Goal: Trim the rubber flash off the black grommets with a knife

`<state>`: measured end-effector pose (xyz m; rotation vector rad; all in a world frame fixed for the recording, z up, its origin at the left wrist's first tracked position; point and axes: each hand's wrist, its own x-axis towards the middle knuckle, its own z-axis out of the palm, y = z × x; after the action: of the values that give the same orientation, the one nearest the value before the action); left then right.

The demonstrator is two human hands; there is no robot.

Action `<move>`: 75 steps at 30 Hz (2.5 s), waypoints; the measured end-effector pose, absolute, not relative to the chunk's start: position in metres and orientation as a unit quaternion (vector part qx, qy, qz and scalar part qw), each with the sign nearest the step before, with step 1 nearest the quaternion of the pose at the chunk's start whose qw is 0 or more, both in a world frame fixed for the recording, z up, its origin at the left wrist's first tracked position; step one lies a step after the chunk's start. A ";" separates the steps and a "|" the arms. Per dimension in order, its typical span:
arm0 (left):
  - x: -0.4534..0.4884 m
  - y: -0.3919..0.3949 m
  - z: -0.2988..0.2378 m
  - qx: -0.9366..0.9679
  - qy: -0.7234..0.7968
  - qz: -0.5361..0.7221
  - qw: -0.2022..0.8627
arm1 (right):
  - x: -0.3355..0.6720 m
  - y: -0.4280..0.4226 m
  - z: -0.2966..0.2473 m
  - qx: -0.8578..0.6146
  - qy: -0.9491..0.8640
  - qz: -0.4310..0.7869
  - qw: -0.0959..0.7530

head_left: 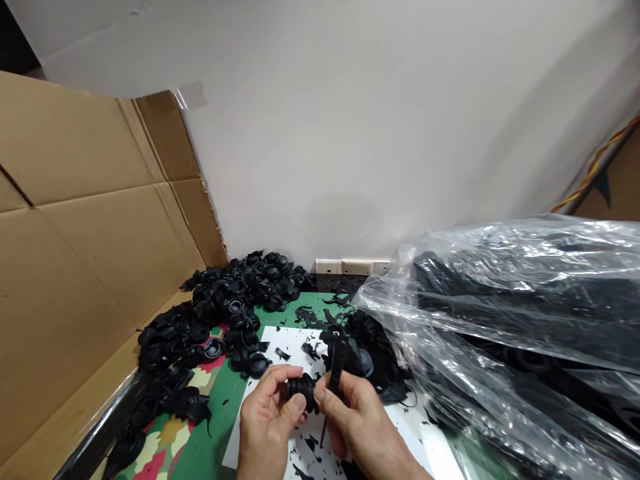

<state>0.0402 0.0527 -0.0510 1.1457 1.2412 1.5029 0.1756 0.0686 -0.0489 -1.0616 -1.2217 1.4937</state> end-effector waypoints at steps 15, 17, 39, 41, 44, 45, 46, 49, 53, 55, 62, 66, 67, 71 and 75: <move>0.039 0.053 -0.044 0.481 0.493 0.599 0.408 | 0.172 0.068 -0.038 -0.380 -0.380 0.716 0.447; 0.039 0.052 -0.043 0.480 0.496 0.599 0.405 | 0.171 0.068 -0.040 -0.371 -0.367 0.726 0.448; 0.032 0.051 -0.046 0.615 0.538 0.548 0.180 | 0.191 0.070 -0.033 -0.540 -0.559 0.456 0.434; 0.032 0.051 -0.045 0.605 0.542 0.549 0.197 | 0.193 0.071 -0.037 -0.532 -0.539 0.493 0.428; 0.032 0.051 -0.045 0.593 0.546 0.551 0.216 | 0.192 0.071 -0.041 -0.503 -0.516 0.530 0.446; 0.032 0.051 -0.045 0.591 0.547 0.551 0.220 | 0.192 0.071 -0.041 -0.490 -0.507 0.541 0.458; 0.032 0.051 -0.045 0.590 0.547 0.551 0.221 | 0.191 0.071 -0.041 -0.475 -0.500 0.551 0.471; 0.032 0.051 -0.045 0.590 0.546 0.551 0.226 | 0.190 0.071 -0.039 -0.404 -0.488 0.579 0.513; 0.033 0.050 -0.043 0.587 0.542 0.556 0.228 | 0.188 0.068 -0.035 -0.354 -0.472 0.583 0.558; 0.033 0.050 -0.043 0.586 0.538 0.562 0.226 | 0.187 0.066 -0.034 -0.378 -0.463 0.576 0.558; 0.033 0.050 -0.043 0.584 0.537 0.569 0.218 | 0.184 0.062 -0.030 -0.368 -0.386 0.613 0.583; 0.034 0.050 -0.042 0.584 0.541 0.566 0.214 | 0.185 0.063 -0.031 -0.363 -0.393 0.615 0.580; 0.034 0.050 -0.042 0.585 0.543 0.564 0.212 | 0.185 0.063 -0.031 -0.366 -0.406 0.611 0.573; 0.034 0.050 -0.043 0.586 0.550 0.559 0.206 | 0.187 0.063 -0.036 -0.377 -0.464 0.586 0.546; 0.033 0.050 -0.045 0.587 0.552 0.557 0.199 | 0.188 0.067 -0.043 -0.373 -0.524 0.547 0.536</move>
<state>0.0331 0.0504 -0.0449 1.6424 1.5429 1.5588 0.1877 0.0670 -0.0435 -0.8873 -1.2482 1.3033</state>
